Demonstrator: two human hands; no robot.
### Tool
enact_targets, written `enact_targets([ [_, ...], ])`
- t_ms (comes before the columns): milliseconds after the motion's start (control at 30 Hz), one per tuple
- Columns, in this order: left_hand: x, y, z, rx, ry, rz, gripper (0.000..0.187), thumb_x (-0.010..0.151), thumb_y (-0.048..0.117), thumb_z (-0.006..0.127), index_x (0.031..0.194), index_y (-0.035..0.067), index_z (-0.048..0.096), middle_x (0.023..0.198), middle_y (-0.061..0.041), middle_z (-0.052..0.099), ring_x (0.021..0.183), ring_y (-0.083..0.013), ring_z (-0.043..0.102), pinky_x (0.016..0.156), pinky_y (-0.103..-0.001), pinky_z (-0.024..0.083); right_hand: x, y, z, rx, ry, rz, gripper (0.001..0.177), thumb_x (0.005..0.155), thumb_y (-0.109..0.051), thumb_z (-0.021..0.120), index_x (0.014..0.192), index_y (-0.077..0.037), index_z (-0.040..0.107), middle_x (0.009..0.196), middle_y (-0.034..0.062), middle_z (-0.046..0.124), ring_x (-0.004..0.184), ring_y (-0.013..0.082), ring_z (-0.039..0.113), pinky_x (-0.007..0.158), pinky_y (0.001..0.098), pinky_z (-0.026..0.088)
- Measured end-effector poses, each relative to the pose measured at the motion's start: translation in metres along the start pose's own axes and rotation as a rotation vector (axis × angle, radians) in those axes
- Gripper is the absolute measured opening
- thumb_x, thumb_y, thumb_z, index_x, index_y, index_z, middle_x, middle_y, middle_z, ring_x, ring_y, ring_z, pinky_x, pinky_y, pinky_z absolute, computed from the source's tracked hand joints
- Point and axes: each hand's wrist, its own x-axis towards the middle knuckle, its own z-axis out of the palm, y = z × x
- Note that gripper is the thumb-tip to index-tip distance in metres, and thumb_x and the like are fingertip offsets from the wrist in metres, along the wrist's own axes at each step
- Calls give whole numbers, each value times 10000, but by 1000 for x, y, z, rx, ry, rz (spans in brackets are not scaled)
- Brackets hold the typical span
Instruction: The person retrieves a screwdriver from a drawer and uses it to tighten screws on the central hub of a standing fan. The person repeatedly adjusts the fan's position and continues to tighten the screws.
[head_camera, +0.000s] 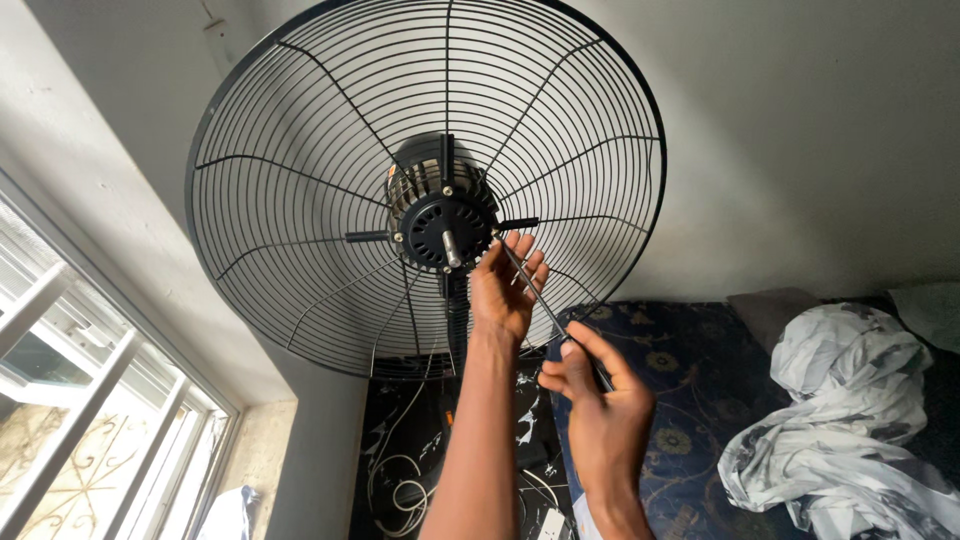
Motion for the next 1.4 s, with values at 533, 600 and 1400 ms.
enact_targets([
  [533, -2, 4, 2, 82, 49, 47, 286, 1035, 263, 589, 1217, 54, 659, 1084, -82, 731, 879, -212, 683, 772, -337, 572, 3, 6, -10, -84, -117, 185, 367, 1013, -254, 641, 1321, -57, 664, 961, 124, 794, 460, 133, 517, 339, 300, 391],
  [600, -7, 7, 3, 89, 35, 34, 288, 1037, 273, 582, 1211, 54, 653, 1069, -79, 732, 875, -215, 688, 768, -341, 572, 14, 13, -11, 270, -128, 471, 282, 991, -257, 640, 1143, -21, 620, 938, 125, 747, 504, 103, 529, 389, 254, 402],
  [1400, -30, 31, 27, 304, 162, 52, 212, 986, 192, 656, 1054, -4, 698, 948, -152, 775, 748, -223, 748, 624, -298, 612, 1, 17, -8, 533, -187, 567, 314, 970, -298, 566, 1117, -23, 602, 939, 154, 785, 588, 124, 575, 503, 270, 490],
])
